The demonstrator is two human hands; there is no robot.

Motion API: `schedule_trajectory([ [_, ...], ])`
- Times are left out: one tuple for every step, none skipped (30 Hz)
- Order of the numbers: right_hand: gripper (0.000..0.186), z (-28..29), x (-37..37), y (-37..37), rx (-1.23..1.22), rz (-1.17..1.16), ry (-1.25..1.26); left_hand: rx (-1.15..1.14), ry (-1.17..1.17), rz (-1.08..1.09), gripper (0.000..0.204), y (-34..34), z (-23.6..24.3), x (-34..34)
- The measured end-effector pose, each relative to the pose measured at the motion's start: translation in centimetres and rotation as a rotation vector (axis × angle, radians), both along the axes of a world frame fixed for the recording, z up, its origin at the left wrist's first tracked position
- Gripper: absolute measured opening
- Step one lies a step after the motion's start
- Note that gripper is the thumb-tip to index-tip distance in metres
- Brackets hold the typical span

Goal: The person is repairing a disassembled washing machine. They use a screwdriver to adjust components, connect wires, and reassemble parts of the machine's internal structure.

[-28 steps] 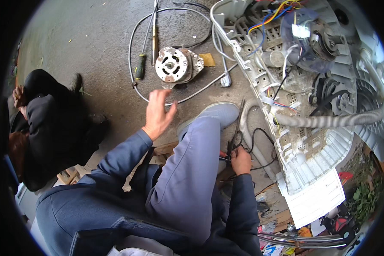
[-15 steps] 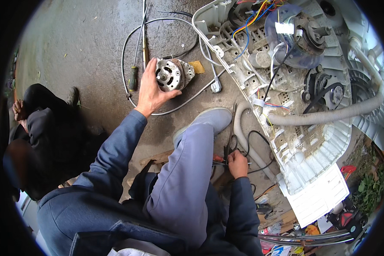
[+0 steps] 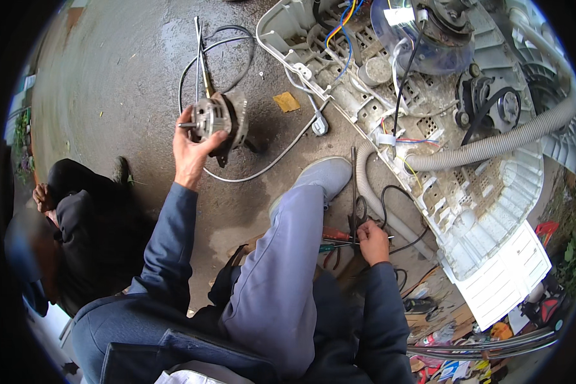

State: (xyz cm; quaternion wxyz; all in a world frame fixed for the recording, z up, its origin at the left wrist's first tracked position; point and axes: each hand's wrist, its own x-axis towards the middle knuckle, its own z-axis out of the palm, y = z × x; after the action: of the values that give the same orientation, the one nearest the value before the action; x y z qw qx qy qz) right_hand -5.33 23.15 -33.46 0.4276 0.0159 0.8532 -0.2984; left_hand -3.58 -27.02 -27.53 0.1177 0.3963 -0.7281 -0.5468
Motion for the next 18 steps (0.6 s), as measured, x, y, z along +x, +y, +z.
schedule_trajectory([
  [0.011,0.3,0.0,0.0,0.018,0.002,0.003,0.023,0.028,0.057,0.110,0.1,1.6,0.1],
  [0.008,0.0,0.2,-0.1,0.012,0.038,0.035,0.044,0.074,0.118,0.109,-0.1,2.6,0.5],
  [0.006,-0.2,0.4,-0.1,0.006,0.076,0.068,0.065,0.122,0.180,0.108,-0.4,3.2,1.0],
  [0.006,-0.3,0.5,0.0,0.013,0.089,0.067,0.063,0.141,0.212,0.104,-0.9,3.6,1.9],
  [0.006,-0.5,0.4,0.1,0.019,0.107,0.066,0.107,0.163,0.245,0.104,-0.8,5.0,2.0],
  [0.006,-0.6,0.2,0.1,0.026,0.125,0.066,0.084,0.169,0.249,0.104,-1.1,5.3,2.7],
  [0.008,-0.9,0.2,0.1,0.028,0.099,0.028,0.063,0.176,0.253,0.103,-1.5,5.7,3.4],
  [0.010,-1.2,0.1,0.0,0.036,0.070,-0.008,0.052,0.171,0.235,0.103,-1.4,6.4,3.7],
  [0.011,-1.4,-0.1,0.1,0.044,0.041,-0.043,0.021,0.150,0.205,0.106,-1.6,6.7,4.2],
  [0.011,-1.4,-0.3,0.3,0.050,0.050,-0.045,-0.012,0.117,0.174,0.109,-1.3,7.0,4.4],
  [0.012,-0.9,-0.6,-0.1,0.057,0.062,-0.049,-0.046,0.081,0.147,0.111,-1.1,7.2,5.0],
  [0.012,-0.6,-0.8,-0.3,0.063,0.074,-0.052,-0.063,0.045,0.127,0.116,-0.8,7.2,5.3],
  [0.012,-0.6,-0.9,-0.4,0.053,0.067,-0.057,-0.069,0.026,0.111,0.118,-0.1,7.4,5.4],
  [0.012,-0.5,-0.8,-0.3,0.046,0.061,-0.061,-0.051,0.020,0.098,0.117,0.7,7.2,5.8],
  [0.012,-0.5,-1.0,-0.4,0.034,0.058,-0.063,-0.039,0.017,0.088,0.117,1.2,6.8,6.3],
  [0.012,-0.3,-0.8,-0.3,0.037,0.055,-0.060,-0.014,0.050,0.080,0.116,1.8,5.7,7.1],
  [0.012,-0.1,-0.8,-0.3,0.032,0.057,-0.054,0.018,0.025,0.094,0.116,2.6,5.1,7.4],
  [0.012,-0.2,-0.8,-0.5,0.011,0.050,-0.035,-0.068,-0.020,0.026,0.116,2.9,4.2,7.5],
])
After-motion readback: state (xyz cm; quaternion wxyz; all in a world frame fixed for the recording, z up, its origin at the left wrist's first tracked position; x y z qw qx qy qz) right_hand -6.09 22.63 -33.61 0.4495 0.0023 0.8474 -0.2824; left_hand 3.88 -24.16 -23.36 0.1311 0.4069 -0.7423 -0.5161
